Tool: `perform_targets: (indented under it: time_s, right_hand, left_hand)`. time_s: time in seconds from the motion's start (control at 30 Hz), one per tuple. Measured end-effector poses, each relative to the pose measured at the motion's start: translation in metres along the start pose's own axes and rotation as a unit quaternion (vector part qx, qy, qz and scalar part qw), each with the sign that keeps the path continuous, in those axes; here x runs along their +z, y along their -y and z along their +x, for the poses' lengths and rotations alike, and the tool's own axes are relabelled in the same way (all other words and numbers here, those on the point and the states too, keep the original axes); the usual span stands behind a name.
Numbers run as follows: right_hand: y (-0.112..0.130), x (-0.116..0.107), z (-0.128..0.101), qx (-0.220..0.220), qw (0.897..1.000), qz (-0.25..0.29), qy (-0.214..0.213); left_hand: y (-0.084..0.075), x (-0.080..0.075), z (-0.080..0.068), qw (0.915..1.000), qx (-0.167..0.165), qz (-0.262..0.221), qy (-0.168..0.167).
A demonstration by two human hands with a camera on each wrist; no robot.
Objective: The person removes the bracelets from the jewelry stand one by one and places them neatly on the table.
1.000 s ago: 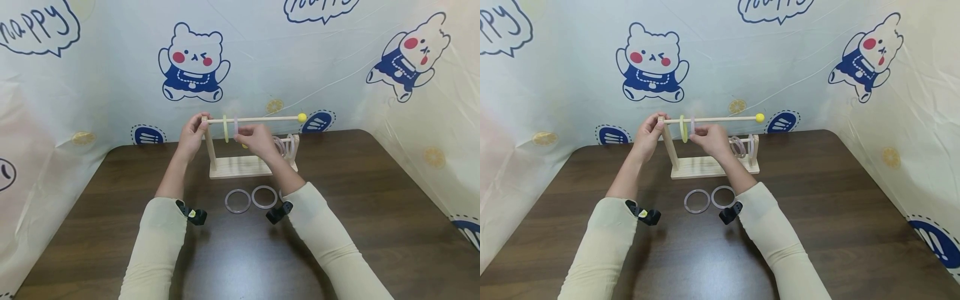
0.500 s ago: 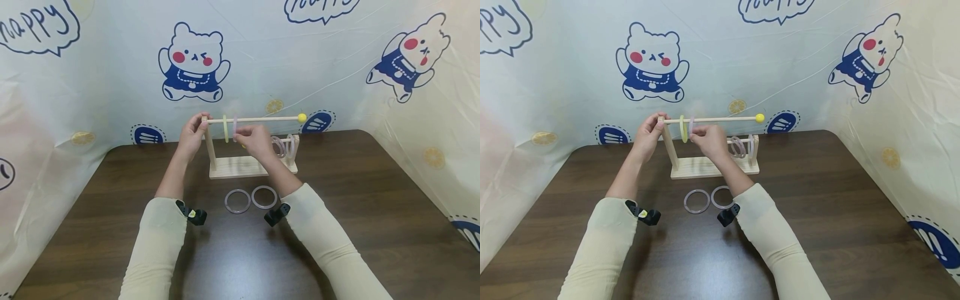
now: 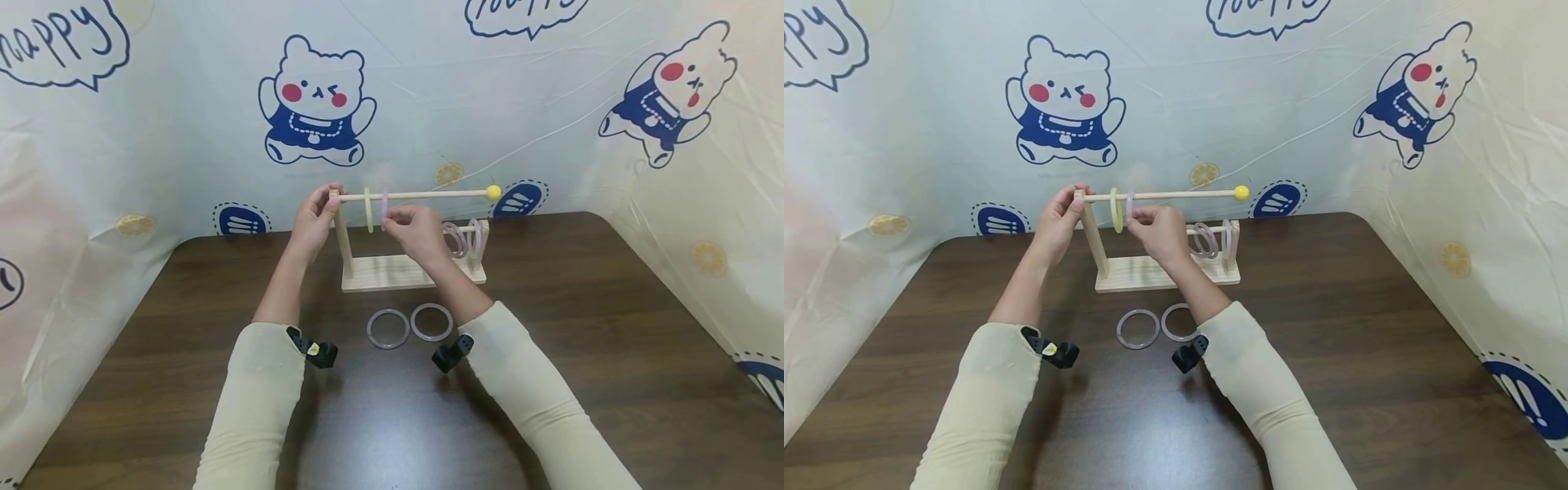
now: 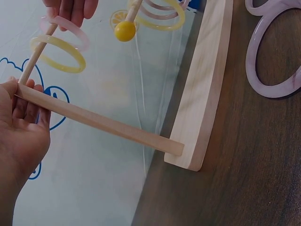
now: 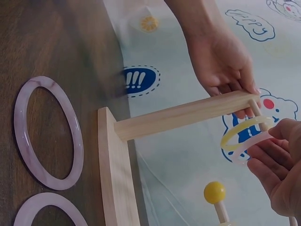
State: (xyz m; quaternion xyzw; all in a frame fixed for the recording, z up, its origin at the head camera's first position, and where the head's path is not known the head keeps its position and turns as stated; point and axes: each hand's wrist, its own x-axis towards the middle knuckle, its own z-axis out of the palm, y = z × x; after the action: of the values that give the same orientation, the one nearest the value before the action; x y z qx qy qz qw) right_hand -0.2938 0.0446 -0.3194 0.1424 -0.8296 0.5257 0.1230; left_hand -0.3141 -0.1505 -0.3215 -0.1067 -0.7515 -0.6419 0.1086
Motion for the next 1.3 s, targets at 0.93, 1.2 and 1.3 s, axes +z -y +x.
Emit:
perform_targets:
  time_s: [0.93,1.2,1.3]
  right_hand:
    - [-0.022,-0.021,-0.005,0.016,0.984,0.167,-0.051]
    - [-0.029,-0.026,-0.008,0.037,0.969,0.234,-0.070]
    - [-0.031,-0.028,-0.008,0.056,0.953,0.287,-0.079]
  left_hand:
    - [0.000,-0.001,-0.001,1.0000,0.004,-0.005,-0.004]
    - [0.000,-0.001,-0.001,1.0000,0.003,-0.001,-0.004]
    - [0.000,0.000,0.000,1.0000,0.005,-0.004,-0.003]
